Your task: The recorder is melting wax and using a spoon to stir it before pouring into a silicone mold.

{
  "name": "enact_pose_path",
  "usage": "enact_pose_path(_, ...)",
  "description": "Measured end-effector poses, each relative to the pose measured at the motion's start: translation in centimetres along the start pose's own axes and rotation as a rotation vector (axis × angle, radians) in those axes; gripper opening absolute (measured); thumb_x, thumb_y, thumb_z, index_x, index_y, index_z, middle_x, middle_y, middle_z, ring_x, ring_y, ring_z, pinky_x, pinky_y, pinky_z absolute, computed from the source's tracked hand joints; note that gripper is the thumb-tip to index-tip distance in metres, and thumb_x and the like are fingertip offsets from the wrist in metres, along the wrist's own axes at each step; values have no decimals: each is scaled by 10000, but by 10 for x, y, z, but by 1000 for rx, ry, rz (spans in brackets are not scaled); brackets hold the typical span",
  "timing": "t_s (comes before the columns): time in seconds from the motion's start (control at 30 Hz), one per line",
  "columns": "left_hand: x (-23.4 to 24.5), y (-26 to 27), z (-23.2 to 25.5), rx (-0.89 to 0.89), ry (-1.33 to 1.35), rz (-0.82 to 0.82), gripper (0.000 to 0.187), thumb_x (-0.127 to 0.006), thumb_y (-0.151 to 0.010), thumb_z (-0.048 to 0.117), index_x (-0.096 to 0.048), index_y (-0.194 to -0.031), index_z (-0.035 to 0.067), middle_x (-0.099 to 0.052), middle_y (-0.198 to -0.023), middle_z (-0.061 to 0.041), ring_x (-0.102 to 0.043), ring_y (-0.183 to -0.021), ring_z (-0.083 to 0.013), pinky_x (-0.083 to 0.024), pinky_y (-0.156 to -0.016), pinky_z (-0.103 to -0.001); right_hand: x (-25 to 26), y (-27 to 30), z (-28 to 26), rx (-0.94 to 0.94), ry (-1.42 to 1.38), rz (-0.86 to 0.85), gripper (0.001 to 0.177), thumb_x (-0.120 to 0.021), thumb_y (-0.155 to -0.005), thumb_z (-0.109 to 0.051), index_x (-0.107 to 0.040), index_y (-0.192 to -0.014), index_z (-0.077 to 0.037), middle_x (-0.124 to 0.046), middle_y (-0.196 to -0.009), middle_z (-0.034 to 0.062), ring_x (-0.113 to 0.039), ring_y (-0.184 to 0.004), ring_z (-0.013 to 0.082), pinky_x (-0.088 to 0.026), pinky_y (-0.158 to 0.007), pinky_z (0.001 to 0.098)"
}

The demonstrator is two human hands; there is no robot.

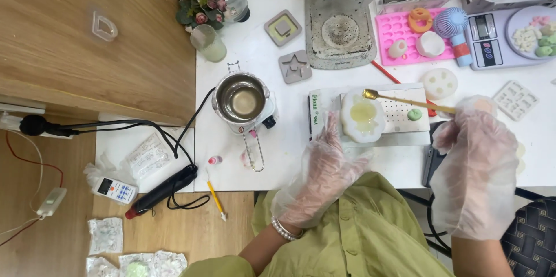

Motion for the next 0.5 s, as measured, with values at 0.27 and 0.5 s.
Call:
enact_pose_path(0.27,-3,2,-1,155,-10,-33,1284,-872,-750,408,-61,-1610,-93,-478,-1461,-353,-560,-1302,-452,-461,-1124,-434,23,9,47,4,227,-50,278,-574,-1152,-188,-665,-963,-6,-641,-788,34,-557,-720,83,-456,-683,241)
enact_pose_path(0.5,-9,14,0,83,-38,12,1278,-867,-773,376,-23,-1604,-102,-537,-1413,-355,-627,-1209,-443,-517,-1042,-421,36,31,30,598,655,-126,127,-616,-1161,-108,-735,-1195,-75,-667,-770,6,-601,-682,127,-469,-689,287)
Point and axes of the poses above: each hand's wrist, its own y-axis away from the middle knuckle, its own x-axis out of the back of the hand, z = x × y, the point moved 6 cm from there along -y, towards the middle knuckle
